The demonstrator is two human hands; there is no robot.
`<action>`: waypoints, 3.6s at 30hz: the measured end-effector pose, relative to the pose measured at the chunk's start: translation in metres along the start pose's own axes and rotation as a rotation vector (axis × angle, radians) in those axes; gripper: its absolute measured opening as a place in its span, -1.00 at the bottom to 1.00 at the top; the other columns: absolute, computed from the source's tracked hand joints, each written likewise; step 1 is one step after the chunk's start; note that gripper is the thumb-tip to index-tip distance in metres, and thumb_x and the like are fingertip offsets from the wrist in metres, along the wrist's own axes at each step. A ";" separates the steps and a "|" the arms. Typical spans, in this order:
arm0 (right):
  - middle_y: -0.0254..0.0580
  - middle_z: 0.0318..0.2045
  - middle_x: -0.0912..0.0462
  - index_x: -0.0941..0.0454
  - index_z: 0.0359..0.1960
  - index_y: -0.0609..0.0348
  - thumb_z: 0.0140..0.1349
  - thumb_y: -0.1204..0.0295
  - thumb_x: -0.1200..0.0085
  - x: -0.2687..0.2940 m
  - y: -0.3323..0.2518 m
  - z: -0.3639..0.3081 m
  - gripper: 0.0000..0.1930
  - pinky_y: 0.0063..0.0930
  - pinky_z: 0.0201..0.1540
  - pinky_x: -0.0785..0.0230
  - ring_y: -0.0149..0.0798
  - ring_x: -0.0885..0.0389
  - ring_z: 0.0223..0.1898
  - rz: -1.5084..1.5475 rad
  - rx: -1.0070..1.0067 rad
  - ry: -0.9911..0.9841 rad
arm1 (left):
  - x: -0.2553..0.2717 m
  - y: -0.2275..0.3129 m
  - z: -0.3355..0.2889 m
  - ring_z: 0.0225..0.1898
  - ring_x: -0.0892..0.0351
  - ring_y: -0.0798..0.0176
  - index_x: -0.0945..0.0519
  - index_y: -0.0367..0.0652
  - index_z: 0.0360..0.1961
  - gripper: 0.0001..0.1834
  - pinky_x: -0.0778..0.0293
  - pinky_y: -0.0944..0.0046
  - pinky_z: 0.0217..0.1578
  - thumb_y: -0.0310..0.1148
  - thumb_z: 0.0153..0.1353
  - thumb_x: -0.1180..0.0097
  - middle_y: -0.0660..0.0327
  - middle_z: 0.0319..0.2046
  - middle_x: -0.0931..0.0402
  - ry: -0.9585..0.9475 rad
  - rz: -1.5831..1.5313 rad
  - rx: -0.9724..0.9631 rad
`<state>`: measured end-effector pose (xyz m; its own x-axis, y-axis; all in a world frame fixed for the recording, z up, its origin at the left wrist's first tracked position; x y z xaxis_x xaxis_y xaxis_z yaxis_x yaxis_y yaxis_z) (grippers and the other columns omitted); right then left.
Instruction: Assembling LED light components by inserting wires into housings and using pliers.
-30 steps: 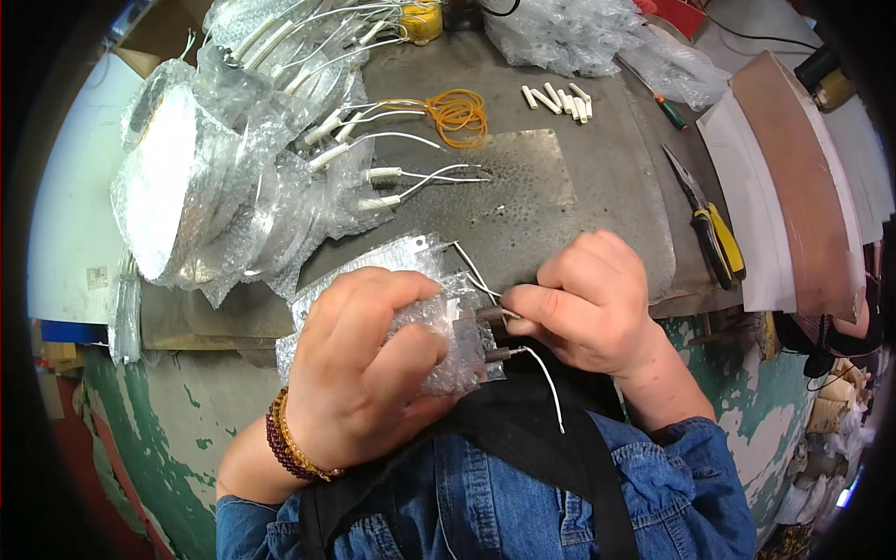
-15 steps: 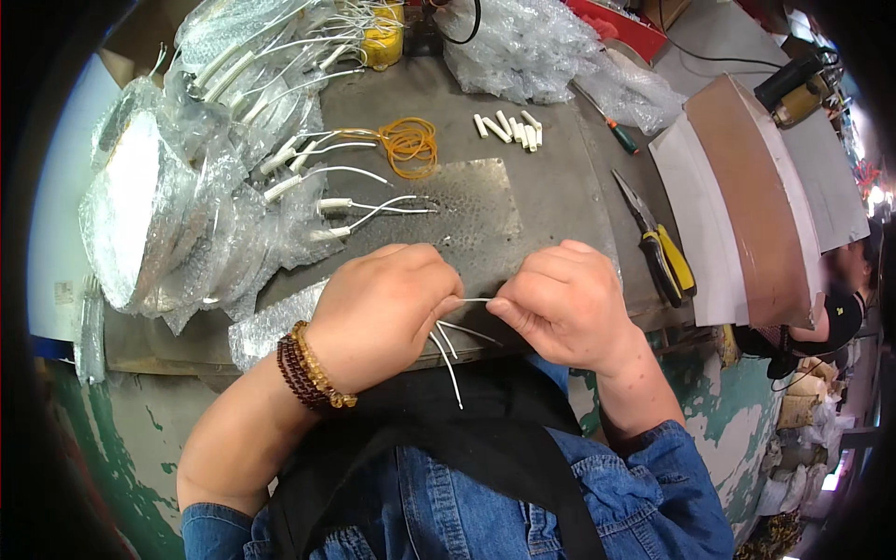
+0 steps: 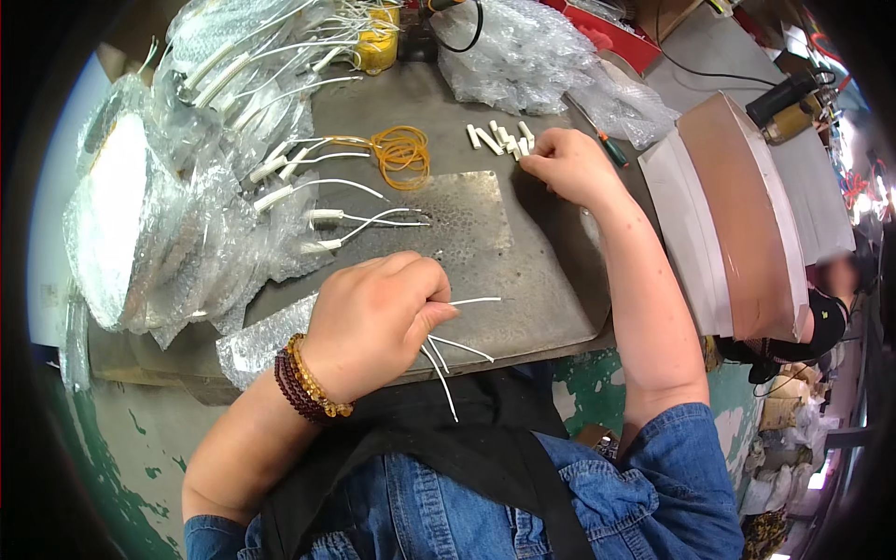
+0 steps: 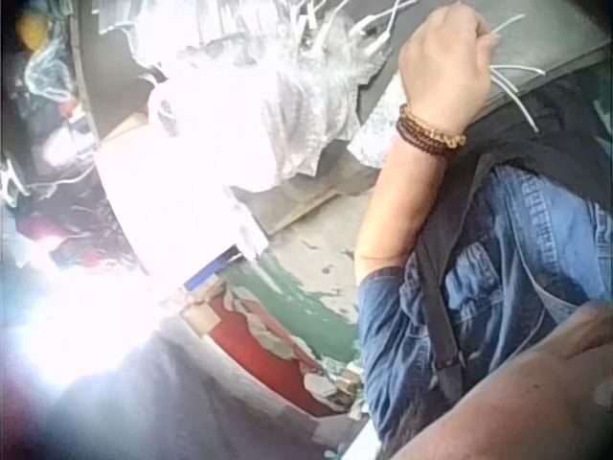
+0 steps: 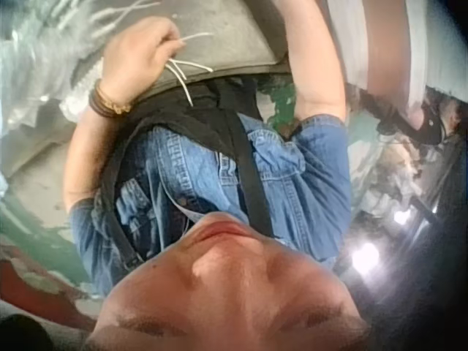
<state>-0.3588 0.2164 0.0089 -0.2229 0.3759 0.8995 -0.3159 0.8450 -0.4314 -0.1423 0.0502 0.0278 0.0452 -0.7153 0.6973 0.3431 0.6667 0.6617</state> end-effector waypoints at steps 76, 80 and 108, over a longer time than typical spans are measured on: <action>-0.24 -0.27 -0.65 -0.70 -0.19 0.10 -0.10 0.40 -0.40 -0.007 -0.114 -0.196 -0.65 -0.27 -0.26 -0.41 -0.17 -0.59 -0.34 0.020 0.934 0.646 | 0.050 0.025 -0.059 -0.11 -0.52 -0.10 -0.57 -0.33 0.06 -0.15 -0.48 0.01 -0.04 -0.22 -0.36 -0.58 0.01 -0.14 -0.50 0.097 0.236 -0.107; -0.36 -0.40 -0.59 -0.70 -0.22 0.03 -0.02 0.21 -0.47 0.002 -0.122 -0.228 -0.65 -0.41 -0.40 -0.34 -0.27 -0.55 -0.41 0.066 0.916 0.500 | 0.056 0.024 -0.057 -0.11 -0.53 -0.11 -0.56 -0.33 0.06 -0.11 -0.48 0.02 -0.04 -0.26 -0.43 -0.61 -0.01 -0.13 -0.51 0.110 0.260 -0.033; -0.02 -0.29 -0.74 -0.72 -0.19 0.22 0.21 0.12 -0.22 0.006 0.012 0.062 -0.62 -0.24 -0.08 -0.50 -0.05 -0.70 -0.21 -0.117 0.007 0.115 | 0.006 0.008 -0.014 -0.40 -0.53 0.00 -0.52 -0.11 -0.49 -0.76 -0.42 0.06 -0.36 -0.32 0.04 -0.39 0.18 -0.52 -0.51 0.008 0.047 -0.178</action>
<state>-0.4215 0.2050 0.0047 -0.0768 0.3163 0.9455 -0.3399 0.8832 -0.3231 -0.1258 0.0484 0.0329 0.0722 -0.6865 0.7235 0.5007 0.6523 0.5690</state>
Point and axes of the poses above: each hand's wrist, its own z-axis towards the middle knuckle, its own x-axis out of the back of the hand, y = z × x, the point moved 8 cm from there along z, towards the middle knuckle
